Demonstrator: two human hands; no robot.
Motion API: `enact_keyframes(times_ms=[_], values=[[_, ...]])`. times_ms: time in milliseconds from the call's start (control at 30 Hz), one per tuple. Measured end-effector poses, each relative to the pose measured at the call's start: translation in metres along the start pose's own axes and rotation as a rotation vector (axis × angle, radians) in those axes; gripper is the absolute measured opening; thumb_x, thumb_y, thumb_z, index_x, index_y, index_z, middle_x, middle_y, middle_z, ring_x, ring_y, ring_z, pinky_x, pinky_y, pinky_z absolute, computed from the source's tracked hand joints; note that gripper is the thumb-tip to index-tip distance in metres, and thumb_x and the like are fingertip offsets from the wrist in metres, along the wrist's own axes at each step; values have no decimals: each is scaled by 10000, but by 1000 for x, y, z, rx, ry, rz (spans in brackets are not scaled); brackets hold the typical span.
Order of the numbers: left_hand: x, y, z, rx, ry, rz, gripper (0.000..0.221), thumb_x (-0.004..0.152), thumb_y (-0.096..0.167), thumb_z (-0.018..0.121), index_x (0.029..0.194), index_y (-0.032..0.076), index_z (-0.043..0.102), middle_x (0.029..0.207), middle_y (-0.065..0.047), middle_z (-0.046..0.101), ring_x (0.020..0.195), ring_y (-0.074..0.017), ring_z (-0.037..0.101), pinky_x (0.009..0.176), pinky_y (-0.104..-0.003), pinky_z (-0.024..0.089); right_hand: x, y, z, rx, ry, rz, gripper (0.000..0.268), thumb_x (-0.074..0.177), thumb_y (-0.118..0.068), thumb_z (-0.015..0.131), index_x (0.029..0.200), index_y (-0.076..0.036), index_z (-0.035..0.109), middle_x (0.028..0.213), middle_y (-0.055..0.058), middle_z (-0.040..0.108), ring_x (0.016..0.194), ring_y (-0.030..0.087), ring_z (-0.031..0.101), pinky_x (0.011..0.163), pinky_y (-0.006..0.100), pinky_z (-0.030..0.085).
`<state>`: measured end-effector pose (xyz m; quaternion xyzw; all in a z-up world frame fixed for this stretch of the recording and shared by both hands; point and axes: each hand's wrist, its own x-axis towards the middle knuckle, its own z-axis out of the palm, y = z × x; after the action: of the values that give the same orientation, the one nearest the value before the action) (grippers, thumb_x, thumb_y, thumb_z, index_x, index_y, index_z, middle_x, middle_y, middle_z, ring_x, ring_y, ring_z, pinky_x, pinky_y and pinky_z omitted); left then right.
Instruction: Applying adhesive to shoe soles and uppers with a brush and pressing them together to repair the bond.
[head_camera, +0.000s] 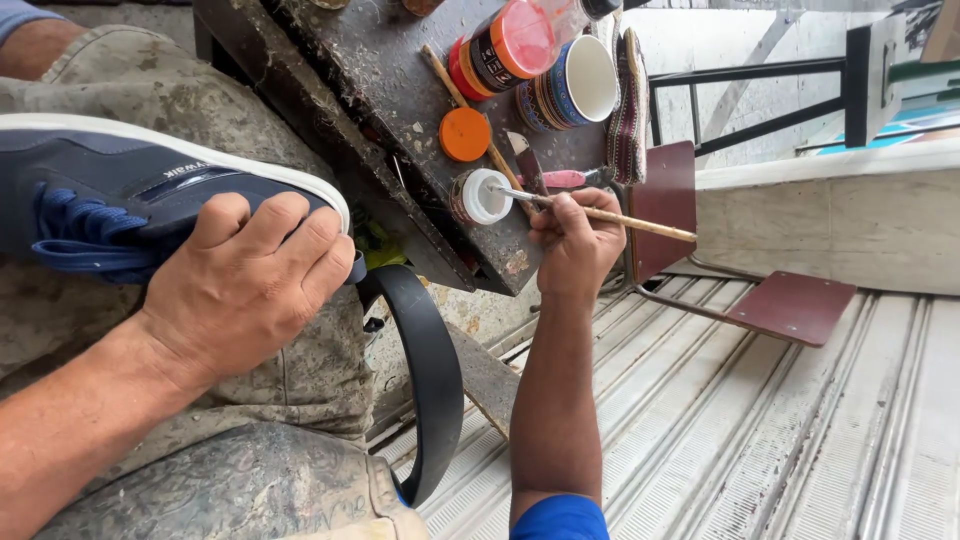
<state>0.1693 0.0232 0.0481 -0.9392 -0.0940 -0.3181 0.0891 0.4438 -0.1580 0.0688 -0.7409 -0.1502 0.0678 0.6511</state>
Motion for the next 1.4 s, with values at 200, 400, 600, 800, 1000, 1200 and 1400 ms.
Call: enact_keyframes(times_ms=[200,400,600,800,1000,1200,1400], values=[[-6,5,0,-28,-8,-39,299,1073,86,596,814,232,559,736,47,457,782,-184,498,797,-352,314,-4,23,-1,231,49,150,93,933,-12,613,908,-80,555,667,139,652,439,186,567,353,286,428],[-8,14,-6,-33,19,-142,326,1057,102,603,759,219,545,722,36,483,695,-183,479,797,-343,353,-9,28,-2,309,27,238,176,998,-161,652,853,-126,559,680,147,626,464,169,529,372,272,337],[-26,33,27,-139,287,-202,122,975,70,656,856,55,679,855,-156,634,784,-295,595,869,-458,482,-25,20,-8,514,-364,-29,106,963,-9,578,1006,-62,497,1088,246,657,842,308,746,745,413,695],[-28,39,30,-141,289,-229,61,913,43,711,858,28,690,843,-178,662,783,-319,622,929,-492,500,-63,-21,45,201,-534,-428,220,843,103,725,907,58,519,929,317,602,735,385,741,628,470,683],[-32,46,37,-154,277,-248,66,911,32,680,850,7,682,822,-217,646,758,-346,617,924,-524,507,-78,-34,81,-40,-703,-638,208,824,118,795,828,93,588,859,306,663,736,337,736,617,429,647],[-34,49,40,-157,275,-260,74,900,-10,648,837,-30,681,814,-253,627,740,-372,602,943,-557,503,-83,-37,97,-143,-769,-728,175,799,97,813,800,75,640,821,277,698,710,344,743,580,415,641],[-36,49,41,-166,271,-250,36,870,-18,672,857,-43,693,813,-250,628,740,-368,605,941,-559,497,-87,-39,104,-209,-790,-769,156,845,86,788,803,71,639,819,265,697,710,362,738,589,430,629]])
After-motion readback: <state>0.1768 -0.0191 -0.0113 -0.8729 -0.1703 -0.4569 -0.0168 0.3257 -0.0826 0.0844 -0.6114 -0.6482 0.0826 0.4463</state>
